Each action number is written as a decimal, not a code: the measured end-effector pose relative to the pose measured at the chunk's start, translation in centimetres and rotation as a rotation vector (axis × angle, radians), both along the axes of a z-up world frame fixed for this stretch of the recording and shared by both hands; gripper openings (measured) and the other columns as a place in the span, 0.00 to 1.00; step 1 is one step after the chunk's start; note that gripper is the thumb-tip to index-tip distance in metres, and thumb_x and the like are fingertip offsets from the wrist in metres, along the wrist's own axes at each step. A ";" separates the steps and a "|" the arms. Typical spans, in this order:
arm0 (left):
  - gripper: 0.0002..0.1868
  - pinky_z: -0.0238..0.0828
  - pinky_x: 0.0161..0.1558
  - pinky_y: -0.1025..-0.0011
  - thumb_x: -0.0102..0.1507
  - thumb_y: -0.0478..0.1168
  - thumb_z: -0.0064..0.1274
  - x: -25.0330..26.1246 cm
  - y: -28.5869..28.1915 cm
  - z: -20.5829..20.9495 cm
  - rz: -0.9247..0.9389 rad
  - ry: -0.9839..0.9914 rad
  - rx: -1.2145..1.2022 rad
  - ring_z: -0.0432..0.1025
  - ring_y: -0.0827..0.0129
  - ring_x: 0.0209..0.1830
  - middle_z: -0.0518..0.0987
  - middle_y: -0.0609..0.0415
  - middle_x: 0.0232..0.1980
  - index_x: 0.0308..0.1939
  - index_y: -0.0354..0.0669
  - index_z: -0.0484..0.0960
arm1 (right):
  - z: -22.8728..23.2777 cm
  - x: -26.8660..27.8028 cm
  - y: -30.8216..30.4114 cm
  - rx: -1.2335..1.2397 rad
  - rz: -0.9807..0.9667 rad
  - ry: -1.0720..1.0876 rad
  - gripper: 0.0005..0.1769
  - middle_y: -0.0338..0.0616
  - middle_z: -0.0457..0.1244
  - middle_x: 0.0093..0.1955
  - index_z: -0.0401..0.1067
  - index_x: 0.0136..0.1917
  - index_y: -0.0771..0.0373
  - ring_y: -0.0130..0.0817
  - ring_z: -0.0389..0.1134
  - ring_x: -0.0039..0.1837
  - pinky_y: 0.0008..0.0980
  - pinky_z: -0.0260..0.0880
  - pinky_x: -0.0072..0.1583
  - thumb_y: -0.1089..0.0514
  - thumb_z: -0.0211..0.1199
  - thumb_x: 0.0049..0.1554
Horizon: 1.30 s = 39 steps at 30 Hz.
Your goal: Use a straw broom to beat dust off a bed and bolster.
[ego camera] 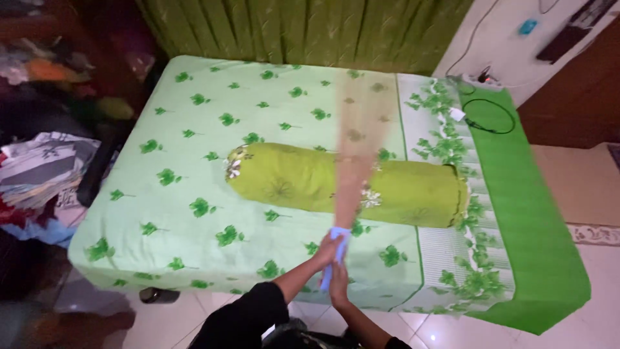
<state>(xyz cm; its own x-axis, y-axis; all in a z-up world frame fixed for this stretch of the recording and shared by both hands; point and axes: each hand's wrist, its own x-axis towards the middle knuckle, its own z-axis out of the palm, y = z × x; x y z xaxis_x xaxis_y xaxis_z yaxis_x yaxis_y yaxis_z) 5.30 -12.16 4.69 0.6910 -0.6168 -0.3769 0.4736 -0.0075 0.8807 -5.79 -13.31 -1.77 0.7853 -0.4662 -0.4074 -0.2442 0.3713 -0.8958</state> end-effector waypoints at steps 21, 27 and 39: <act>0.18 0.74 0.31 0.69 0.72 0.53 0.50 3.9 7.4 -2.1 0.183 -0.212 -0.077 0.72 0.72 0.30 0.76 0.54 0.36 0.58 0.45 0.71 | -1.7 3.8 5.8 -0.101 0.110 -0.048 0.27 0.45 0.62 0.33 0.68 0.54 0.59 0.36 0.64 0.31 0.36 0.66 0.32 0.34 0.47 0.64; 0.21 0.71 0.22 0.67 0.70 0.54 0.52 4.0 10.3 -1.0 0.090 0.118 0.049 0.71 0.68 0.23 0.74 0.52 0.30 0.55 0.42 0.71 | -4.5 4.1 8.6 0.156 -0.056 -0.109 0.27 0.42 0.62 0.32 0.66 0.51 0.59 0.35 0.66 0.30 0.38 0.68 0.32 0.34 0.44 0.64; 0.14 0.67 0.21 0.70 0.72 0.50 0.49 4.7 10.1 -3.6 0.395 0.047 -0.174 0.69 0.71 0.22 0.74 0.55 0.28 0.50 0.45 0.68 | -2.4 5.3 6.6 -0.026 0.279 0.003 0.29 0.42 0.61 0.33 0.66 0.52 0.63 0.35 0.65 0.29 0.38 0.67 0.31 0.34 0.47 0.65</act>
